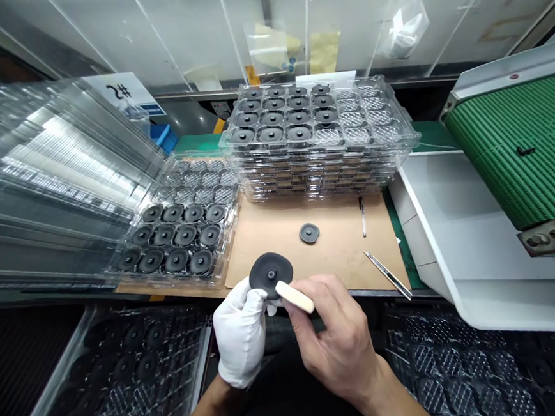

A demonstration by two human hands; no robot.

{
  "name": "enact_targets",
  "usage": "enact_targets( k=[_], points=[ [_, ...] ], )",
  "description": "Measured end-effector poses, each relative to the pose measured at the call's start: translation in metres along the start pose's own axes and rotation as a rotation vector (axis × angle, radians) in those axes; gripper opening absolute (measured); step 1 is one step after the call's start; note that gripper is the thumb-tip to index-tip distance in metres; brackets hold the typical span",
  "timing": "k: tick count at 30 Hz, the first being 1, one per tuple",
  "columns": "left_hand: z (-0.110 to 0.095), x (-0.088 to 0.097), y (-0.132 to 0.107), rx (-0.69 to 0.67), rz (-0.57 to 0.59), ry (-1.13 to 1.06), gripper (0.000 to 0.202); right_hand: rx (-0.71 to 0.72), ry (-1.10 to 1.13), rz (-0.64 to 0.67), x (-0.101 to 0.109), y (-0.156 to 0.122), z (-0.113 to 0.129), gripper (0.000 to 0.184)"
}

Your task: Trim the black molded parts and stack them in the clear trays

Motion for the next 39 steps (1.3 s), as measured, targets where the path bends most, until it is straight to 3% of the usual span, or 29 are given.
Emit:
enact_targets(
  k=[5, 11, 23, 35, 39],
  points=[
    [-0.003, -0.004, -0.001, -0.006, 0.029, -0.027, 0.018, 0.001, -0.02, -0.062, 0.009, -0.002, -0.004, 0.034],
    [-0.006, 0.001, -0.001, -0.028, -0.057, -0.033, 0.018, -0.048, -0.072, -0.133, 0.02, -0.001, -0.01, 0.032],
    [-0.003, 0.004, 0.001, -0.052, -0.061, -0.03, 0.016, 0.086, -0.116, 0.08, -0.015, -0.01, 0.002, 0.037],
    [0.001, -0.003, -0.006, 0.01, -0.027, 0.035, 0.012, 0.066, -0.242, -0.037, -0.001, 0.005, -0.015, 0.033],
    [0.001, -0.001, -0.007, -0.01, -0.071, 0.076, 0.013, 0.057, -0.225, -0.04, -0.004, 0.007, -0.021, 0.032]
  ],
)
Point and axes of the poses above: each hand's wrist, its own y-axis towards the middle knuckle, its own x-axis out of the back of the hand, z = x × y, the point moved 9 cm from there along y, towards the middle knuckle, and after that the axes turned 5 degrees about y, right-handed, at the moved point
